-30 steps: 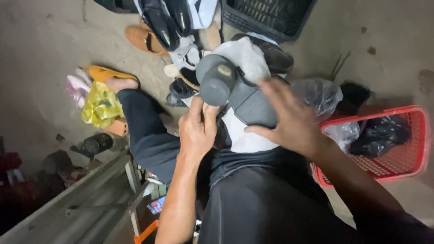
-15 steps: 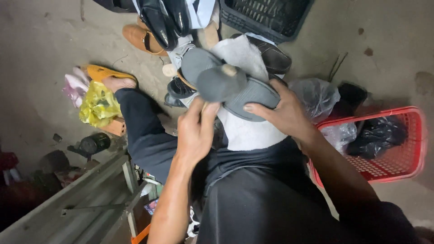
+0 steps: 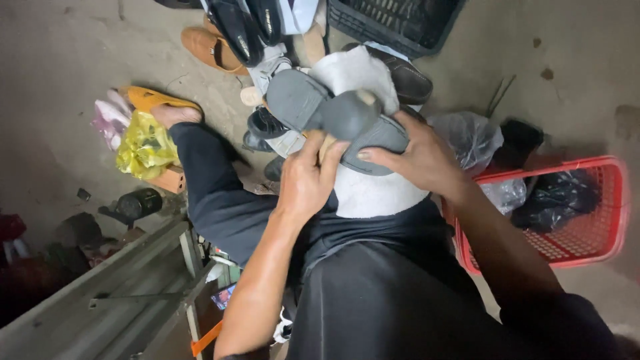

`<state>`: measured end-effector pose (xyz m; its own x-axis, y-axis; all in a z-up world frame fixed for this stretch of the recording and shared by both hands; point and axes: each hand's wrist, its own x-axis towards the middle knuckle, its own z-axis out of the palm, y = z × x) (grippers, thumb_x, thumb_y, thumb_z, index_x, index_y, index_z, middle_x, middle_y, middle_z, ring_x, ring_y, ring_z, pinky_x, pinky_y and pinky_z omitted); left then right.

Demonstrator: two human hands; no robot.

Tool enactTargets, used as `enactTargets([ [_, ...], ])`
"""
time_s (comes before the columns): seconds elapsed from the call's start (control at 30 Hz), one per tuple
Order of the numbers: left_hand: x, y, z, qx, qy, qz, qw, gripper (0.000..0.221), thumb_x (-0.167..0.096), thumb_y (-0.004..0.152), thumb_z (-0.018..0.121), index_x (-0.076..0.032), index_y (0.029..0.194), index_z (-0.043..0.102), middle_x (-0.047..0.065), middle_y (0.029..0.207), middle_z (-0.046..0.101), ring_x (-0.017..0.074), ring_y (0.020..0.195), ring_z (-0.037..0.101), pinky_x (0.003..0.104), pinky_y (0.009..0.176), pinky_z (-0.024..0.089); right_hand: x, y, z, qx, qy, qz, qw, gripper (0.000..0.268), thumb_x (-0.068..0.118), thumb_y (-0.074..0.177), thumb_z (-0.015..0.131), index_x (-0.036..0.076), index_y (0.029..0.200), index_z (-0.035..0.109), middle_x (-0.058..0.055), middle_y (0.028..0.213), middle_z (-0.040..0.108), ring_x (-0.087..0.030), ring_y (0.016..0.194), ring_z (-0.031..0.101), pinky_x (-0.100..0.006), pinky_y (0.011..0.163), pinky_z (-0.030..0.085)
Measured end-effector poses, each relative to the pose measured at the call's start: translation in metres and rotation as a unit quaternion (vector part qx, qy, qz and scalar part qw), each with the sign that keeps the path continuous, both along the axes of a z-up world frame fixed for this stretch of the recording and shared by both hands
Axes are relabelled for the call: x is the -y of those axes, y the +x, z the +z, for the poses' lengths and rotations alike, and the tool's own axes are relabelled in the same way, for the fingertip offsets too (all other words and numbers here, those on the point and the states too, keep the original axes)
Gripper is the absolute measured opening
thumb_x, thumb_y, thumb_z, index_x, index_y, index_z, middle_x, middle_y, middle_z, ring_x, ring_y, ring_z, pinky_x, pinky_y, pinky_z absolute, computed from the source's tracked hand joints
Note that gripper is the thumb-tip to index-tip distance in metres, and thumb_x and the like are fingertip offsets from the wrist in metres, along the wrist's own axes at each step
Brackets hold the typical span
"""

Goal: Cleaning and repairing various shoes and sandals using a brush and other hand tools in a workshop.

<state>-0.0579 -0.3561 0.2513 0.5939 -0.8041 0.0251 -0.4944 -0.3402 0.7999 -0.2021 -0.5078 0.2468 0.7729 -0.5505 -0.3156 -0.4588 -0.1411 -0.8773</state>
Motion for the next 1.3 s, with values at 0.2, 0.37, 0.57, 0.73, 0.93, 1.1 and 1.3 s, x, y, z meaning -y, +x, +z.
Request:
enactTargets([
  [0.2, -0.043, 0.000, -0.008, -0.069, -0.131, 0.120, 0.982, 0.019, -0.015, 0.102, 0.062, -0.010, 0.084, 0.068, 0.008, 0.056, 0.060, 0.0168, 0.053, 0.056, 0.035, 0.055, 0.053, -0.001, -0.004, -0.046, 0.070, 0.081, -0.126, 0.986, 0.050, 0.043, 0.097, 0.078, 0.000, 0.119, 0.063, -0.019, 0.113, 0.070, -0.028, 0.118, 0.064, -0.045, 0.099, 0.052],
  [0.37, -0.042, 0.010, -0.035, -0.005, -0.148, 0.109, 0.983, 0.021, -0.011, 0.098, 0.062, -0.006, 0.077, 0.061, 0.016, 0.052, 0.052, 0.0288, 0.045, 0.054, 0.033, 0.048, 0.043, -0.008, 0.017, -0.042, 0.012, 0.010, -0.161, 0.987, 0.063, 0.058, 0.100, 0.069, 0.003, 0.128, 0.060, -0.021, 0.120, 0.067, -0.034, 0.121, 0.065, -0.050, 0.101, 0.051],
  [0.57, -0.055, -0.020, -0.046, 0.006, -0.126, 0.133, 0.983, 0.008, -0.010, 0.091, 0.071, -0.005, 0.086, 0.067, 0.018, 0.069, 0.068, 0.0353, 0.065, 0.069, 0.039, 0.059, 0.055, -0.013, 0.011, -0.026, -0.025, -0.052, -0.137, 0.989, 0.068, 0.051, 0.104, 0.071, -0.008, 0.136, 0.057, -0.031, 0.126, 0.065, -0.045, 0.122, 0.061, -0.055, 0.101, 0.050],
  [0.73, -0.056, -0.018, -0.027, -0.040, -0.010, 0.060, 0.997, 0.019, -0.027, 0.101, 0.060, -0.010, 0.096, 0.057, 0.008, 0.067, 0.049, 0.0211, 0.058, 0.044, 0.040, 0.059, 0.043, 0.026, 0.020, 0.008, -0.164, -0.151, 0.051, 0.973, 0.047, 0.055, 0.097, 0.062, 0.009, 0.109, 0.065, -0.015, 0.113, 0.068, -0.039, 0.107, 0.064, -0.050, 0.086, 0.045],
  [0.93, -0.048, -0.023, -0.024, -0.026, -0.002, -0.017, 1.000, 0.044, -0.037, 0.106, 0.050, -0.010, 0.141, 0.054, 0.010, 0.135, 0.068, 0.0326, 0.123, 0.068, 0.044, 0.094, 0.055, 0.057, 0.099, 0.053, -0.116, -0.069, 0.124, 0.983, 0.084, 0.057, 0.093, 0.049, 0.004, 0.157, 0.034, -0.019, 0.162, 0.038, -0.037, 0.144, 0.039, -0.052, 0.109, 0.035],
  [1.1, -0.041, -0.022, -0.001, -0.061, 0.007, 0.009, 0.998, 0.045, -0.038, 0.104, 0.053, -0.006, 0.135, 0.060, 0.011, 0.083, 0.068, 0.0210, 0.051, 0.050, 0.040, 0.060, 0.046, 0.056, 0.142, 0.047, -0.171, -0.021, 0.183, 0.968, 0.075, 0.053, 0.079, 0.069, 0.018, 0.144, 0.054, -0.005, 0.146, 0.060, -0.024, 0.133, 0.055, -0.039, 0.105, 0.042],
  [1.3, -0.041, -0.028, 0.012, -0.020, -0.159, 0.043, 0.986, 0.036, -0.015, 0.108, 0.051, 0.003, 0.139, 0.055, 0.019, 0.131, 0.067, 0.0349, 0.118, 0.070, 0.044, 0.094, 0.058, 0.055, 0.124, 0.024, 0.013, 0.060, -0.032, 0.998, 0.044, 0.032, 0.092, 0.072, 0.018, 0.133, 0.064, 0.001, 0.126, 0.070, -0.014, 0.112, 0.065, -0.031, 0.096, 0.051],
])
